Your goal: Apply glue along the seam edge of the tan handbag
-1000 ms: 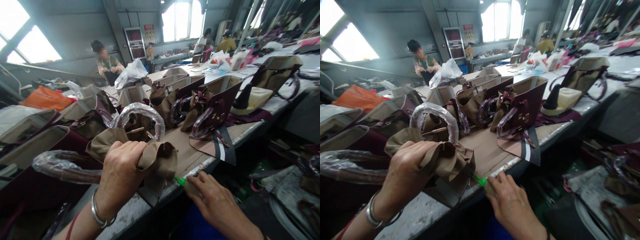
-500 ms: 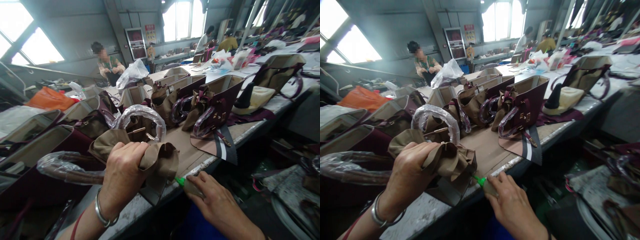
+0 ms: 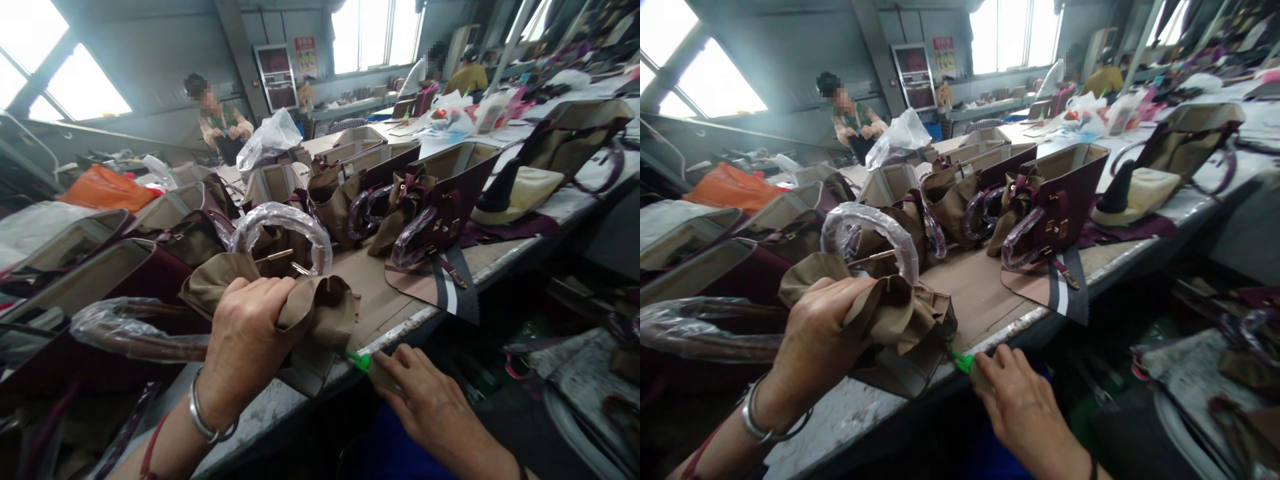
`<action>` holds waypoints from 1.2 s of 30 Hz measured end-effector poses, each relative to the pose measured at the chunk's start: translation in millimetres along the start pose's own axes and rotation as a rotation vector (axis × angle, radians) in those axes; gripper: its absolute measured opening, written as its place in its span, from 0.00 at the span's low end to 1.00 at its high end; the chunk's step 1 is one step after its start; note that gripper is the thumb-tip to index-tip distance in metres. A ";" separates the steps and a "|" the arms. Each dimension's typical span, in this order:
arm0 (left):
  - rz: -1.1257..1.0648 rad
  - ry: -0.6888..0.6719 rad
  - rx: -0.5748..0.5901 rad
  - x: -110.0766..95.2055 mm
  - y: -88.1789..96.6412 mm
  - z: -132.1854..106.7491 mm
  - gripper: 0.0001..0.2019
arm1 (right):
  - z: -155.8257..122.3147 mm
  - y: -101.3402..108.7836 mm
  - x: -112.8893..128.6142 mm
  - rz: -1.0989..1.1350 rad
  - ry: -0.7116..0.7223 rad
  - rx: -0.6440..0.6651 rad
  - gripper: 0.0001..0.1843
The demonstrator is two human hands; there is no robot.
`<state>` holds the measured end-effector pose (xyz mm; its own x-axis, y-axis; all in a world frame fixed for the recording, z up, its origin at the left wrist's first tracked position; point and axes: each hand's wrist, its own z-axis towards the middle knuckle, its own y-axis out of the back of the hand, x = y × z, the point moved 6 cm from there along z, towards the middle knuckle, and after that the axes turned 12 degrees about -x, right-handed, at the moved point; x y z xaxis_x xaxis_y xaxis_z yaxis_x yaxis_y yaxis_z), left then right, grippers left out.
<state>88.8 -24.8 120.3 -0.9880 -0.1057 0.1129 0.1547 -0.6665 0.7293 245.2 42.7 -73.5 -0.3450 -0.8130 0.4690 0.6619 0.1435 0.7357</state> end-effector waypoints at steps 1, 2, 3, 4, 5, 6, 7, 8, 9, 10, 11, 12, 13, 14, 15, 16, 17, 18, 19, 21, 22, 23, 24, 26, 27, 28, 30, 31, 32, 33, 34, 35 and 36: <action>0.002 -0.002 -0.006 0.1 0.5 0.0 0.08 | -2.0 -2.1 1.4 0.020 0.007 0.037 0.20; 0.003 -0.004 -0.010 0.1 0.8 0.0 0.08 | -3.8 -4.1 3.0 0.051 0.012 0.075 0.21; 0.005 -0.001 -0.008 0.3 0.8 0.0 0.08 | -4.9 -5.3 4.0 0.080 0.014 0.103 0.20; 0.007 0.002 -0.004 0.6 0.7 -0.2 0.07 | -5.0 -5.6 4.1 0.100 0.011 0.112 0.20; 0.007 0.007 -0.001 0.9 0.7 -0.4 0.07 | -4.1 -4.6 3.1 0.101 0.009 0.098 0.19; 0.003 0.011 0.003 1.1 0.8 -0.7 0.07 | -2.5 -2.8 1.3 0.085 0.008 0.067 0.18; -0.002 0.014 0.008 1.3 0.8 -1.1 0.07 | -0.9 -0.6 -0.8 0.058 0.009 0.030 0.18; -0.007 0.017 0.010 1.5 1.1 -1.3 0.07 | 0.0 1.0 -2.6 0.035 0.011 0.004 0.18; -0.011 0.017 0.011 1.6 1.3 -1.5 0.07 | 0.0 1.4 -3.6 0.029 0.013 0.001 0.19; -0.015 0.015 0.014 1.4 1.5 -1.6 0.07 | -0.8 0.6 -3.6 0.042 0.016 0.022 0.19; -0.017 0.017 0.017 1.5 1.7 -1.6 0.07 | -2.2 -0.8 -2.7 0.066 0.017 0.058 0.20; -0.020 0.018 0.016 1.4 2.1 -1.5 0.08 | -3.5 -2.1 -1.2 0.095 0.017 0.096 0.20; -0.025 0.017 0.010 1.1 2.8 -1.3 0.09 | -4.2 -2.9 0.6 0.120 0.016 0.125 0.21; -0.029 0.013 0.005 0.6 3.5 -1.0 0.10 | -3.6 -2.7 1.9 0.132 0.015 0.132 0.21; -0.028 0.013 0.001 0.5 4.0 -0.9 0.10 | -1.8 -1.3 2.4 0.128 0.012 0.115 0.21; -0.025 0.015 0.004 0.6 4.1 -1.0 0.10 | 1.0 0.6 2.3 0.113 0.013 0.082 0.21; -0.021 0.017 0.008 0.7 4.2 -1.1 0.10 | 3.8 2.8 1.9 0.090 0.018 0.043 0.20; -0.017 0.015 0.013 0.8 4.1 -1.3 0.10 | 6.1 4.6 1.5 0.066 0.027 0.007 0.20; -0.013 0.016 0.018 1.2 3.9 -1.6 0.10 | 7.2 5.7 1.4 0.049 0.038 -0.016 0.20; -0.017 0.009 0.018 1.1 3.8 -2.1 0.11 | 5.6 5.2 2.6 0.056 0.059 -0.005 0.20; -0.021 0.007 0.018 1.1 3.7 -2.3 0.11 | 3.5 4.1 3.4 0.074 0.060 0.024 0.20; -0.025 0.007 0.021 1.1 3.4 -2.4 0.10 | 1.5 3.2 4.3 0.097 0.058 0.056 0.21; -0.025 0.012 0.023 1.4 3.1 -2.6 0.10 | 0.1 2.7 4.9 0.115 0.054 0.083 0.20; -0.020 0.012 0.018 1.4 3.3 -2.6 0.09 | 1.9 4.4 4.0 0.110 0.044 0.090 0.19; -0.017 0.012 0.012 1.4 3.8 -2.5 0.09 | 5.1 6.5 2.6 0.086 0.042 0.064 0.19; -0.017 0.011 0.004 1.4 4.4 -2.5 0.09 | 9.0 8.7 1.2 0.053 0.047 0.032 0.18; -0.022 0.020 0.019 2.1 3.9 -2.7 0.10 | 15.7 11.3 -0.4 -0.014 0.075 -0.018 0.18; -0.028 0.026 0.026 2.7 3.5 -2.9 0.10 | 17.2 11.5 -0.1 -0.037 0.093 -0.028 0.19; -0.033 0.030 0.031 3.3 3.1 -3.2 0.10 | 16.9 10.9 0.8 -0.048 0.107 -0.023 0.20; -0.037 0.032 0.035 3.8 2.6 -3.5 0.09 | 14.9 9.7 2.1 -0.045 0.116 -0.005 0.20; -0.039 0.032 0.035 4.3 2.3 -3.7 0.08 | 11.7 8.6 3.5 -0.035 0.117 0.019 0.21; -0.040 0.032 0.029 4.6 2.3 -3.9 0.07 | 7.9 8.0 5.0 -0.018 0.114 0.039 0.21; -0.042 0.029 0.022 4.5 2.5 -4.0 0.06 | 4.3 7.7 6.4 0.005 0.112 0.057 0.21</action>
<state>84.7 -29.8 119.9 -0.9930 -0.1000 0.0627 0.1131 -0.6541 0.7479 245.2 41.0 -62.7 -0.2628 -0.8698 0.4175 0.6233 0.1772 0.7617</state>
